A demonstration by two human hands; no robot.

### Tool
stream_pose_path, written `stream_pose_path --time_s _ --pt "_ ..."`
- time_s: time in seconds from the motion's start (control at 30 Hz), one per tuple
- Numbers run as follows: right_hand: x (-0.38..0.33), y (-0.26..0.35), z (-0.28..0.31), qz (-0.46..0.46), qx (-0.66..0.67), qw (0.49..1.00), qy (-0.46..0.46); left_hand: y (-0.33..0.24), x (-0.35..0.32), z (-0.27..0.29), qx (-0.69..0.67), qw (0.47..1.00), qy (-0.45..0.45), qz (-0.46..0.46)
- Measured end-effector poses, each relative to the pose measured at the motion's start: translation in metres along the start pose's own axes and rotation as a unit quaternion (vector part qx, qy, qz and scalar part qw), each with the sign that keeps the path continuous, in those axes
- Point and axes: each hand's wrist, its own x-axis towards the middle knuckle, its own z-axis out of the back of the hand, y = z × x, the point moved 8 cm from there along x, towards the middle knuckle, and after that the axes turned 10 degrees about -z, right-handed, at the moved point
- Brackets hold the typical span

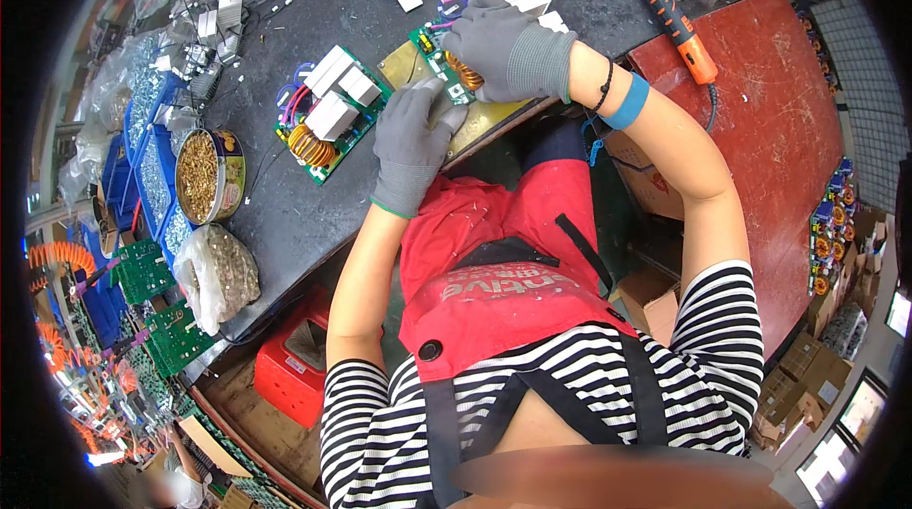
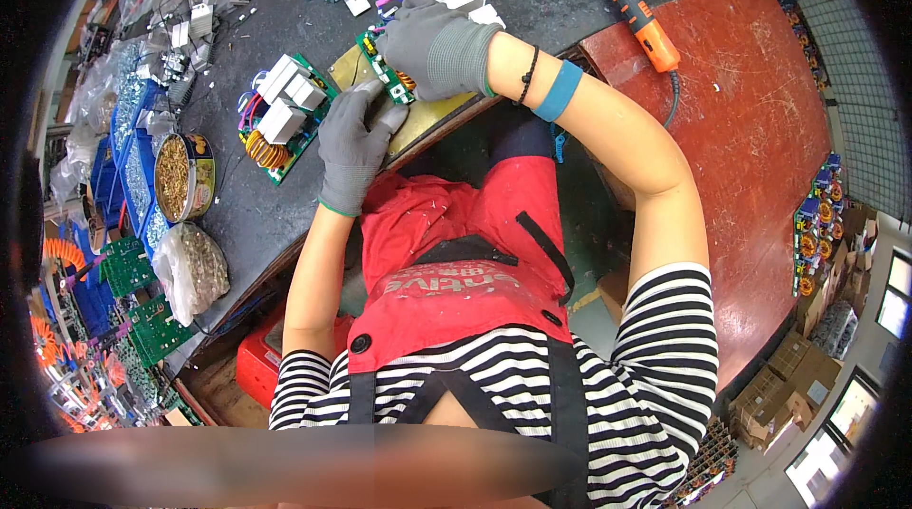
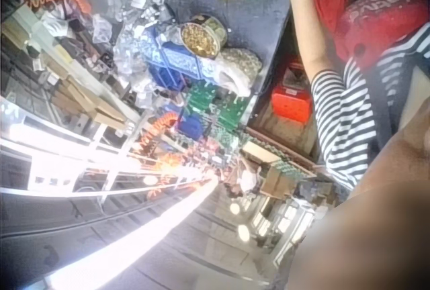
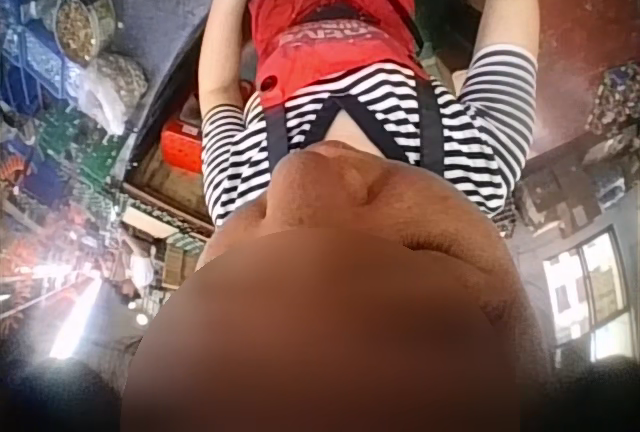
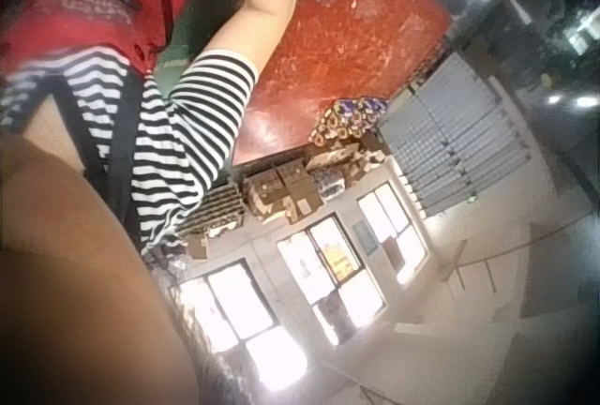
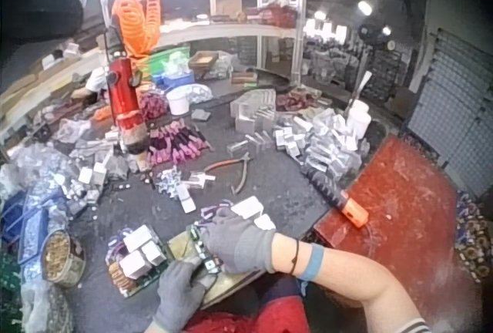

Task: The person assembles electronic components onto printed circuit boards by securing them with screws using an electric screwdriver.

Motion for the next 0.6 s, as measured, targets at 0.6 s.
stream_pose_path --time_s 0.6 --pt "-0.029 -0.209 0.018 -0.297 0.073 0.907 -0.291 0.126 0.121 0.112 0.041 0.99 -0.068 0.117"
